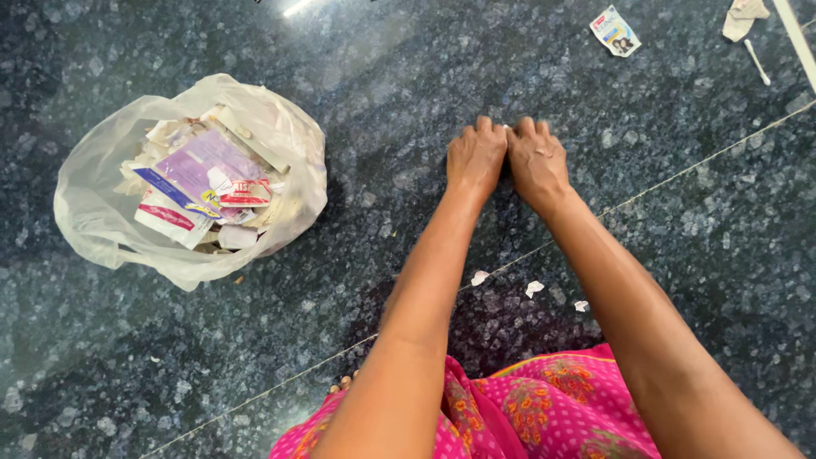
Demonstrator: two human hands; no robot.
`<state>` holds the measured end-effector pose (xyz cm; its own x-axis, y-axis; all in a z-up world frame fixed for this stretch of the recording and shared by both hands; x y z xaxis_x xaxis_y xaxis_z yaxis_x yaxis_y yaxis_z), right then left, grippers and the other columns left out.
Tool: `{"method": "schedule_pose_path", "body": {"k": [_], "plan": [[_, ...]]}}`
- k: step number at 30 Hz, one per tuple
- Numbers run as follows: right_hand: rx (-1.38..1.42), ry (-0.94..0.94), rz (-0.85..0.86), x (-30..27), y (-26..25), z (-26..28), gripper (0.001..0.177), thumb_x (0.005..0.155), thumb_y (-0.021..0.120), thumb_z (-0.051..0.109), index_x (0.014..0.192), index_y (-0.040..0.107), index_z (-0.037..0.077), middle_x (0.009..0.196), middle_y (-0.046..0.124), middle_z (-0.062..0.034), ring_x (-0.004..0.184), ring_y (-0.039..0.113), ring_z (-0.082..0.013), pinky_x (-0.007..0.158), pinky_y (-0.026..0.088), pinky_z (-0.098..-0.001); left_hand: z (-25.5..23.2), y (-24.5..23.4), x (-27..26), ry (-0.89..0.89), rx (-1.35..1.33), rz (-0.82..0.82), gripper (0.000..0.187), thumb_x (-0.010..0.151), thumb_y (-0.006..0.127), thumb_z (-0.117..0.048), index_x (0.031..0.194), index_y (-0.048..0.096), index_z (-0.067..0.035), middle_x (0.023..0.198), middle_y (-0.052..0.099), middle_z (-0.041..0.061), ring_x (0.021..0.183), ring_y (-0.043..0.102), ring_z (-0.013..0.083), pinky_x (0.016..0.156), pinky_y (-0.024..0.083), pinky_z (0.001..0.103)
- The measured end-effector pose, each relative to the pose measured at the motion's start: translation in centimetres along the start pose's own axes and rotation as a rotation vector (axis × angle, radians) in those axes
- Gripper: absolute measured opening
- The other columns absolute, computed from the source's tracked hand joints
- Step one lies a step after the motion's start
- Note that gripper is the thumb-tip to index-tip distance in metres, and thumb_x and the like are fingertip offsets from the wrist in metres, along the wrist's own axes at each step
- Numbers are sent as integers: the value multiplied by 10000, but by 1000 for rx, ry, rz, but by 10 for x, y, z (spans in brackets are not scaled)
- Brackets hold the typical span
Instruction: The person sits on a tiled floor and gathers scattered paper scraps and small wrappers into a white plastic bag. They repeatedly pick up pieces from the floor and place them into the bag, occasionally adjusting the bag's position.
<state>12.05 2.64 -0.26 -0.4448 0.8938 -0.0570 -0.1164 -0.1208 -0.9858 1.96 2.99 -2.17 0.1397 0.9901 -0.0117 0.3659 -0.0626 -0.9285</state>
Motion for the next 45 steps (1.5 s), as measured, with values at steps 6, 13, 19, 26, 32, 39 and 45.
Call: {"method": "schedule_pose_path", "body": {"k": [6, 13, 19, 26, 32, 39, 45], "plan": [[128, 73, 16, -20, 0, 9, 148, 869, 651, 84, 1015, 670, 91, 1088, 639, -153, 1043, 634, -379, 820, 548, -486, 4, 3, -25, -118, -188, 90, 189, 931, 526, -88, 985, 697, -31, 1079, 713, 235, 949, 725, 427, 779, 589, 527], [387, 287, -34, -42, 23, 2, 74, 899, 707, 135, 943, 716, 77, 933, 700, -135, 862, 694, -314, 758, 557, -434, 10, 22, -36, -209, -333, 120, 146, 842, 648, -187, 896, 715, -69, 993, 737, 214, 928, 713, 426, 788, 567, 535], [1450, 805, 77, -48, 59, -15, 99, 930, 683, 28, 1013, 717, -12, 851, 732, -78, 655, 678, -132, 588, 565, -256, 30, 51, -29, -519, -700, 81, 93, 766, 726, -205, 759, 754, -116, 801, 770, 120, 790, 759, 298, 742, 588, 425], [1430, 804, 62, -46, 19, -18, 89, 939, 646, -5, 1009, 700, -18, 824, 721, -82, 627, 667, -134, 570, 561, -258, 19, 43, -24, -593, -1053, 85, 96, 801, 691, -154, 779, 751, -82, 754, 775, 95, 615, 722, 173, 551, 585, 351], [1521, 755, -2, -45, -19, -1, 72, 971, 618, 8, 985, 678, -29, 843, 724, -113, 696, 725, -209, 647, 630, -318, 13, 2, -14, -513, -939, 70, 114, 771, 723, -185, 731, 765, -87, 700, 773, 88, 575, 728, 169, 512, 565, 309], [1736, 470, 49, 8, -94, 112, 98, 981, 601, -8, 1058, 638, -56, 983, 731, -151, 871, 772, -270, 830, 682, -363, 93, -127, -4, -434, -820, 29, 155, 704, 800, -204, 734, 748, -62, 639, 753, 120, 469, 727, 201, 432, 593, 341], [1749, 264, 208, 40, -138, 238, 248, 960, 622, 41, 1193, 659, -35, 1056, 744, -116, 948, 756, -191, 846, 653, -308, 192, -250, -58, -359, -944, 249, 300, 804, 866, -265, 772, 728, 0, 654, 716, 102, 482, 654, 167, 428, 502, 320]]}}
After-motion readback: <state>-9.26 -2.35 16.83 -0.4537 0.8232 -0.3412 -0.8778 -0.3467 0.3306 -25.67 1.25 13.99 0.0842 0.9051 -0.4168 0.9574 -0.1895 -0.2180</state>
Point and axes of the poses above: each hand's wrist, its own x-axis towards the middle knuckle, its own y-axis out of the palm, z = x × y, the point moved 6 cm from there along x, towards the middle knuckle
